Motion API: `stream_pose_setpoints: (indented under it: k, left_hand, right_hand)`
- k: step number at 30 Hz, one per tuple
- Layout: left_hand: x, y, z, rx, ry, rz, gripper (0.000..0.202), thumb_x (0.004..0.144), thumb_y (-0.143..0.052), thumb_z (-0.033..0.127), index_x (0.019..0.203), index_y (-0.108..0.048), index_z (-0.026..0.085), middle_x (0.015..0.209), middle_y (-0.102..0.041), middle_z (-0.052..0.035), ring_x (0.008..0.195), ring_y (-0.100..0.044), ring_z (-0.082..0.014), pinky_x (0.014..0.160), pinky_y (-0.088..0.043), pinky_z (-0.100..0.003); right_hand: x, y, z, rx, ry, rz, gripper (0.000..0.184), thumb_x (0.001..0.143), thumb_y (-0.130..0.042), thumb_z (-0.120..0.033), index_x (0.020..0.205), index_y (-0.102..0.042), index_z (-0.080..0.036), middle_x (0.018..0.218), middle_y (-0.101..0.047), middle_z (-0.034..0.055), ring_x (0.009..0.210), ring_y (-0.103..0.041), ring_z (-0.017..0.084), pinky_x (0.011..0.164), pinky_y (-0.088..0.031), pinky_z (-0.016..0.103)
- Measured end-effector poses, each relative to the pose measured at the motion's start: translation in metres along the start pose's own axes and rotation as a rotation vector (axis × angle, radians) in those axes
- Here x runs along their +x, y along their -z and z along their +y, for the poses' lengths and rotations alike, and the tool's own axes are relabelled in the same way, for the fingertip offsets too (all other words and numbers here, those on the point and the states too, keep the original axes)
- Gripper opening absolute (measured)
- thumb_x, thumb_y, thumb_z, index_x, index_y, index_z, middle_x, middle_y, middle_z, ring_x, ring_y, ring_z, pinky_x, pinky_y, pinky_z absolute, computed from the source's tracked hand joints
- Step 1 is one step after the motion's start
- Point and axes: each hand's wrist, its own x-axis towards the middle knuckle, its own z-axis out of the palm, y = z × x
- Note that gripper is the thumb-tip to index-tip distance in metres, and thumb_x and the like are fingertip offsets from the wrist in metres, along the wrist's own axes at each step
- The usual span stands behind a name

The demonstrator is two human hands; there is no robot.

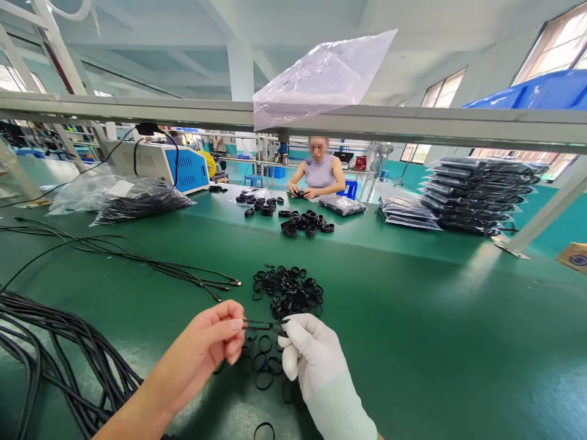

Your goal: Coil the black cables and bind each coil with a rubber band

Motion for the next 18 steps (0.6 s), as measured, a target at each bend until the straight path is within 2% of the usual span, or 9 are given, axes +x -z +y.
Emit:
stream_pose_setpoints:
  k: [3,6,8,10,12,14,16,18]
  left_hand:
    - [0.002,0.007,0.006,-0.075,-0.051,0.057,0.022,0.064,-0.071,0.025,0.065,-0.05,0.017,0.053,-0.048,0.0059,0.047,-0.04,-0.0061,0.047,-0.037,-0.018]
    - [0.004,0.02,0.016,-0.108,-0.2,0.202,0.022,0.062,-0.07,0.026,0.066,-0.05,0.018,0.055,-0.047,0.007,0.048,-0.038,-0.0061,0.047,-0.034,-0.018]
    - [0.005,0.029,0.021,0.055,-0.259,0.254,0.017,0.065,-0.066,0.027,0.066,-0.051,0.019,0.053,-0.046,0.0074,0.049,-0.04,-0.0073,0.049,-0.034,-0.018]
    - [0.004,0.031,0.02,0.411,-0.174,0.192,0.01,0.067,-0.062,0.024,0.064,-0.054,0.019,0.051,-0.047,0.0065,0.049,-0.043,-0.0095,0.051,-0.035,-0.02]
    - [0.002,0.024,0.014,0.806,-0.104,0.145,0.001,0.067,-0.06,0.02,0.067,-0.061,0.02,0.058,-0.055,0.0034,0.053,-0.047,-0.012,0.053,-0.035,-0.023]
    - [0.002,0.009,0.006,1.022,-0.14,0.159,0.013,0.069,-0.058,0.021,0.079,-0.067,0.022,0.073,-0.062,0.0007,0.06,-0.051,-0.0147,0.057,-0.035,-0.024]
    - [0.005,-0.007,-0.002,1.02,-0.176,0.115,0.018,0.074,-0.056,0.026,0.087,-0.068,0.024,0.077,-0.065,0.0004,0.065,-0.055,-0.0163,0.059,-0.037,-0.025]
    - [0.009,-0.016,-0.003,0.939,-0.174,0.047,0.017,0.077,-0.053,0.027,0.083,-0.068,0.023,0.069,-0.064,0.0012,0.063,-0.056,-0.0165,0.058,-0.037,-0.024]
  right_hand:
    - [0.001,0.001,-0.001,-0.013,0.012,0.015,0.04,0.054,-0.08,-0.047,0.065,-0.058,-0.015,0.048,-0.053,-0.002,0.032,-0.033,0.004,0.038,-0.018,0.022]
    - [0.004,0.008,-0.003,-0.031,0.038,0.046,0.039,0.057,-0.079,-0.048,0.063,-0.058,-0.016,0.041,-0.045,-0.0049,0.033,-0.03,0.004,0.039,-0.019,0.022]
    - [0.007,0.014,-0.004,-0.03,0.047,0.061,0.036,0.06,-0.078,-0.046,0.066,-0.059,-0.016,0.041,-0.044,-0.0054,0.034,-0.03,0.004,0.04,-0.019,0.021]
    - [0.008,0.016,-0.004,-0.041,0.048,0.061,0.035,0.061,-0.078,-0.045,0.067,-0.06,-0.015,0.045,-0.049,-0.0043,0.033,-0.032,0.004,0.04,-0.02,0.021]
    - [0.007,0.014,0.0,-0.082,0.057,0.057,0.038,0.059,-0.078,-0.047,0.066,-0.058,-0.015,0.047,-0.053,-0.0033,0.03,-0.031,0.003,0.039,-0.019,0.022]
    - [0.006,0.01,0.006,-0.149,0.063,0.02,0.041,0.058,-0.077,-0.051,0.066,-0.057,-0.015,0.047,-0.054,-0.0023,0.029,-0.032,0.004,0.037,-0.019,0.022]
    - [0.003,0.008,0.009,-0.228,0.049,-0.069,0.043,0.06,-0.074,-0.054,0.065,-0.057,-0.015,0.04,-0.051,-0.0025,0.028,-0.034,0.006,0.037,-0.021,0.022]
    - [0.002,0.009,0.005,-0.277,0.054,-0.093,0.043,0.059,-0.074,-0.055,0.065,-0.058,-0.015,0.038,-0.05,-0.0021,0.029,-0.035,0.007,0.037,-0.022,0.022]
